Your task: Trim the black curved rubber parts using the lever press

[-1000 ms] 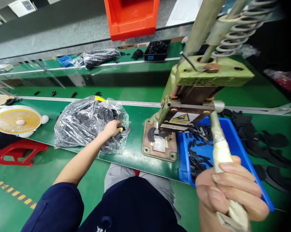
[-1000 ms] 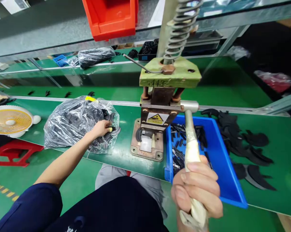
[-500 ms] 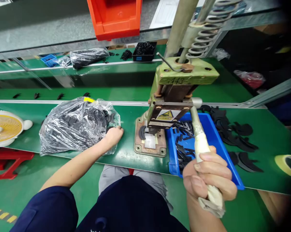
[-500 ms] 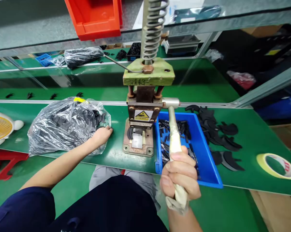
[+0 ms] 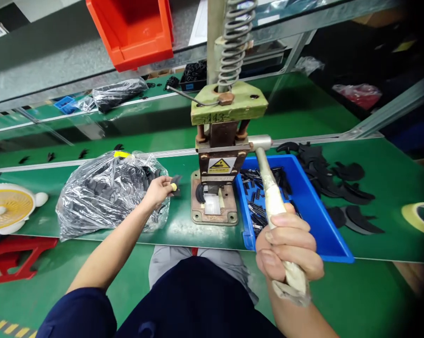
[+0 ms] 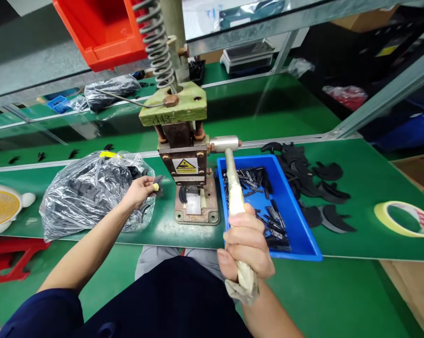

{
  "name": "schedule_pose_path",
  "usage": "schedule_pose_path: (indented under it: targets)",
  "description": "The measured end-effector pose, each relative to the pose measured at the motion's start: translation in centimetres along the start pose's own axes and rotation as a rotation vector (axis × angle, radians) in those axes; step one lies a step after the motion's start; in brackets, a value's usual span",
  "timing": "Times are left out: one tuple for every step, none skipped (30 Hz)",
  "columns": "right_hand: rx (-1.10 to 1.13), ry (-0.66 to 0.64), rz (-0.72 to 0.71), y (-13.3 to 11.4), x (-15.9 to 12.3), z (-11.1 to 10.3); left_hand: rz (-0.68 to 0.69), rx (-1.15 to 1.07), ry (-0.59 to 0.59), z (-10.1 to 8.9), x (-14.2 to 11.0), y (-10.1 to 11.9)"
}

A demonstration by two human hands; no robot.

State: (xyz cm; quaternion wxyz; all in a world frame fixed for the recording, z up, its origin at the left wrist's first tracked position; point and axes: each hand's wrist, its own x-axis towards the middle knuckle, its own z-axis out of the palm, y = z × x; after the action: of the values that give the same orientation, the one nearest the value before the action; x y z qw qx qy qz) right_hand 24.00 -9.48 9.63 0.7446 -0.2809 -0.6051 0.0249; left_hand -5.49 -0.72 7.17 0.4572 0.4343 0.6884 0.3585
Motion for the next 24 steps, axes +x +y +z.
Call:
schedule_pose_path:
  targets:
    - [0.003, 0.001, -0.004, 0.0, 0.0, 0.0, -0.049, -0.130, -0.054, 1.1, -0.3, 0.3]
    - [0.006, 0.002, -0.010, 0.1, 0.0, 0.0, -0.083, -0.214, -0.096, 2.2, -0.6, 0.7]
    - [0.008, -0.004, -0.014, 0.1, -0.1, -0.1, -0.107, -0.262, -0.127, 3.4, -0.9, 1.0]
    - [0.010, -0.013, -0.016, 0.1, -0.1, -0.1, -0.122, -0.283, -0.145, 4.5, -1.0, 1.3]
    - [0.010, -0.023, -0.015, 0.1, -0.1, -0.1, -0.134, -0.286, -0.153, 5.5, -1.0, 1.5]
    - [0.009, -0.032, -0.011, 0.1, -0.1, -0.1, -0.144, -0.274, -0.154, 6.4, -1.0, 1.8]
    - [0.007, -0.036, -0.008, 0.1, -0.1, -0.1, -0.152, -0.250, -0.150, 7.2, -0.8, 1.9]
    - [0.006, -0.036, -0.008, 0.1, -0.1, -0.1, -0.156, -0.218, -0.149, 7.8, -0.6, 2.1]
    - [0.005, -0.036, -0.006, 0.0, -0.1, -0.1, -0.156, -0.184, -0.149, 8.3, -0.4, 2.2]
    - [0.004, -0.032, -0.006, 0.0, -0.1, -0.1, -0.153, -0.155, -0.152, 8.6, -0.2, 2.3]
    - [0.004, -0.030, -0.005, 0.0, -0.1, -0.1, -0.148, -0.132, -0.158, 8.9, -0.1, 2.3]
    - [0.004, -0.024, -0.004, 0.0, -0.1, -0.1, -0.138, -0.118, -0.166, 9.0, 0.0, 2.3]
    - [0.006, -0.018, -0.002, 0.0, -0.2, -0.1, -0.125, -0.111, -0.172, 9.1, 0.0, 2.4]
    - [0.007, -0.010, -0.001, 0.1, -0.2, -0.1, -0.112, -0.107, -0.171, 9.2, 0.0, 2.4]
    - [0.008, 0.000, -0.001, 0.1, -0.3, -0.1, -0.105, -0.101, -0.168, 9.2, -0.1, 2.4]
    - [0.009, 0.005, 0.004, 0.2, -0.3, -0.1, -0.102, -0.092, -0.168, 9.2, -0.2, 2.4]
    - [0.007, 0.007, 0.010, 0.2, -0.4, -0.1, -0.104, -0.079, -0.168, 9.2, -0.2, 2.4]
    - [0.006, 0.008, 0.015, 0.2, -0.4, -0.1, -0.110, -0.064, -0.166, 9.2, -0.2, 2.4]
    - [0.005, 0.006, 0.018, 0.3, -0.5, 0.0, -0.115, -0.047, -0.163, 9.2, -0.1, 2.3]
    - [0.007, 0.010, 0.014, 0.3, -0.5, 0.0, -0.115, -0.029, -0.164, 9.2, 0.1, 2.3]
    - [0.010, 0.011, 0.011, 0.3, -0.5, 0.0, -0.114, -0.006, -0.168, 9.2, 0.2, 2.2]
    - [0.013, 0.011, 0.007, 0.3, -0.5, 0.1, -0.112, 0.022, -0.171, 9.3, 0.5, 2.1]
    - [0.016, 0.012, 0.005, 0.3, -0.5, 0.1, -0.115, 0.057, -0.177, 9.3, 0.7, 2.0]
    - [0.018, 0.013, 0.010, 0.2, -0.5, 0.1, -0.119, 0.099, -0.184, 9.4, 0.9, 2.0]
